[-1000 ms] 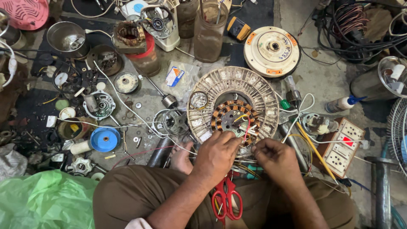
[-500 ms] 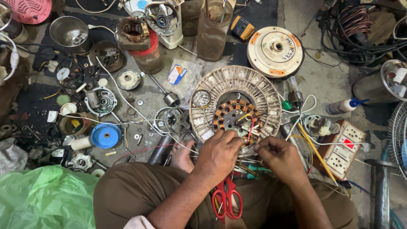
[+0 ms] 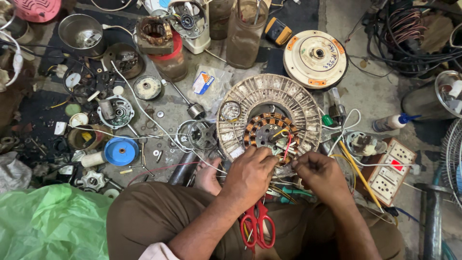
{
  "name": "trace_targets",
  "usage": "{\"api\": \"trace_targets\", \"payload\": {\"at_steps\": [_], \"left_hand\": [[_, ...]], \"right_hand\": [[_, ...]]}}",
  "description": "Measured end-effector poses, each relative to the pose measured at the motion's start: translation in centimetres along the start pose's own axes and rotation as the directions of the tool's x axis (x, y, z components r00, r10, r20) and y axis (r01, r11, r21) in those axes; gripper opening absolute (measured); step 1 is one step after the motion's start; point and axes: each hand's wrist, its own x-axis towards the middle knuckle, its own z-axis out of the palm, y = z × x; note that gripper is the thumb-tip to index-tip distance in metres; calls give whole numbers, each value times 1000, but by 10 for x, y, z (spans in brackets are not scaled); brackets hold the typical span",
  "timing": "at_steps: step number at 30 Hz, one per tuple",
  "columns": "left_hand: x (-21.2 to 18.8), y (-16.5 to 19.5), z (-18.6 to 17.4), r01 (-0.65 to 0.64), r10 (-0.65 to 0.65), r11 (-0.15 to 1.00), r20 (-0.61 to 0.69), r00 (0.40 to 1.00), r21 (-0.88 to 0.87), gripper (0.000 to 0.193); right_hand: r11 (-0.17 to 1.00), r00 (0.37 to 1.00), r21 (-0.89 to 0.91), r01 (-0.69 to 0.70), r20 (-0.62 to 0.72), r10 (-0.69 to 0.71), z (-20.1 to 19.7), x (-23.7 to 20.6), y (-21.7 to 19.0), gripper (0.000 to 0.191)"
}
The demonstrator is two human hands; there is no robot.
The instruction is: The person sits on the floor of a cluttered repair workshop and works on a ceiling fan stator, arranging copper wire coils and connecting their colored lead wires together, at one point reaching into a bag for supplies before returning to the wiring.
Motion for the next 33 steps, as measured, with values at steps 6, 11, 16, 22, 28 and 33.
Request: {"api": "trace_targets", "payload": {"at_steps": [6,11,16,22,28,33], "left_hand": [[4,2,-4,9,-9,1000,24,1000,14,24],[4,12,-10,54,-57,996,-31,998,-76,25],[3,17,10,462,-479,747,94,873,-478,23],[2,-2,47,460,-476,153,342,810,-875,14],[-6,-4,47,430,-549,110,306,778,-896,15],[-4,-5,48,424,-604,41,315,732,-905,10]], "right_hand": [[988,991,-76,135,-12,-136,1,1,2,10],[970,980,-194,150,-101,-172,3,-21,-16,8],[814,834,-319,485,-110,-540,13,-49,-41,10],[739,765,-316,595,-59,-642,25,-58,-46,10],[858,836,1,513,-228,-499,42,-59,-21,8],[906,921,292,308,-332,-206,53,-57,0,16]]}}
